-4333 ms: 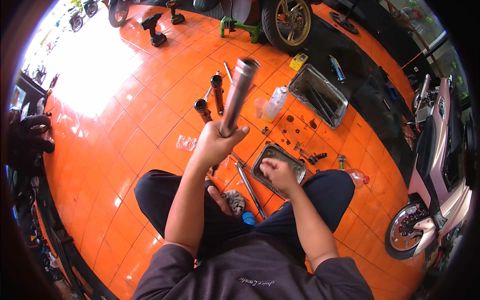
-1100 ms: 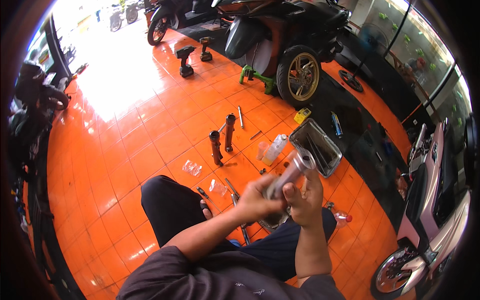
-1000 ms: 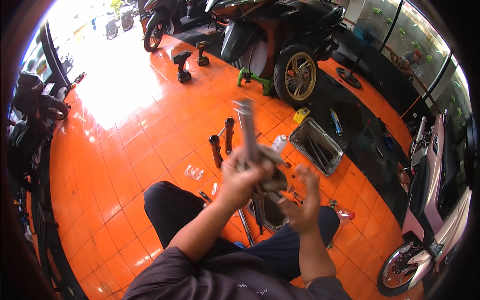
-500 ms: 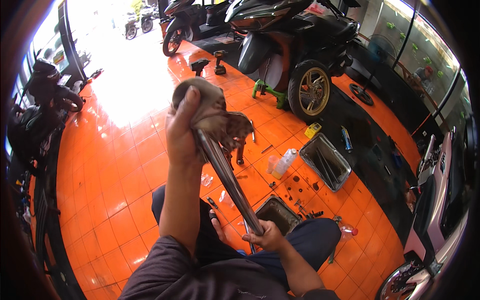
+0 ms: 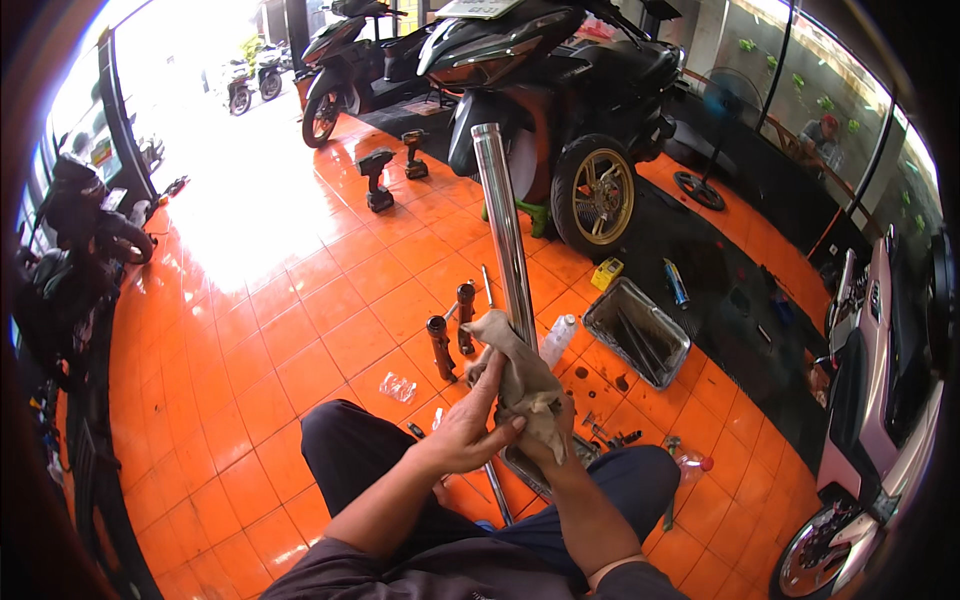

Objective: The person pours green liquid from a bottle into a motorcycle fork component, cleans internal parts, and assembles a spring and damper rod into the fork tube by hand.

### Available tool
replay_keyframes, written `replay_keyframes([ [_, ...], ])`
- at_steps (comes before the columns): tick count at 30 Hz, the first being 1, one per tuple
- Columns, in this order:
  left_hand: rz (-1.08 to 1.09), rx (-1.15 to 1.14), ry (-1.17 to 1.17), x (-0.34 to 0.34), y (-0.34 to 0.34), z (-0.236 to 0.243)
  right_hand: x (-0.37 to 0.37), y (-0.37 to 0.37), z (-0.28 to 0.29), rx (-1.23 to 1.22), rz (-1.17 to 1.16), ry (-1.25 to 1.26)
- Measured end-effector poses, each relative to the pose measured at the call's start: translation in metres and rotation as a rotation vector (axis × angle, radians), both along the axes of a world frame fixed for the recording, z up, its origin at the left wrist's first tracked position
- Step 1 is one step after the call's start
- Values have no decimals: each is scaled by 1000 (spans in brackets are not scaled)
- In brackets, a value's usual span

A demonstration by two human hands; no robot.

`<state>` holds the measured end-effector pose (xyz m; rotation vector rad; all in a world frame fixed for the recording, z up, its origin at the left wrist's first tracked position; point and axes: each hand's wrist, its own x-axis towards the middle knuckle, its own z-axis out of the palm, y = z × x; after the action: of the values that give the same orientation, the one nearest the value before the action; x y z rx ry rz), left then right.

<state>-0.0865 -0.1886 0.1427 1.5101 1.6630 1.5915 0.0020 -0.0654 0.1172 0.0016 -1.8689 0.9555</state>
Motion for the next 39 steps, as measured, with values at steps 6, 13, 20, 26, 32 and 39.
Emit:
replay_keyframes([
  [6,199,108,-239,-2,10,25,2,-33,23,-115,-111,-515],
  [13,-238,518,-928,-27,1,58,28,-50,13,-767,489,-882],
  [20,-161,393,-1069,-47,-11,89,46,-36,-70,-1056,976,-932],
  [26,-168,382,-762,-52,-7,107,-3,-46,-33,-747,514,-776],
  [32,329,435,-294,-83,4,83,-70,-51,44,-706,304,-418],
  [39,806,350,-556,-218,-35,13,-139,-16,108,-602,282,-162],
])
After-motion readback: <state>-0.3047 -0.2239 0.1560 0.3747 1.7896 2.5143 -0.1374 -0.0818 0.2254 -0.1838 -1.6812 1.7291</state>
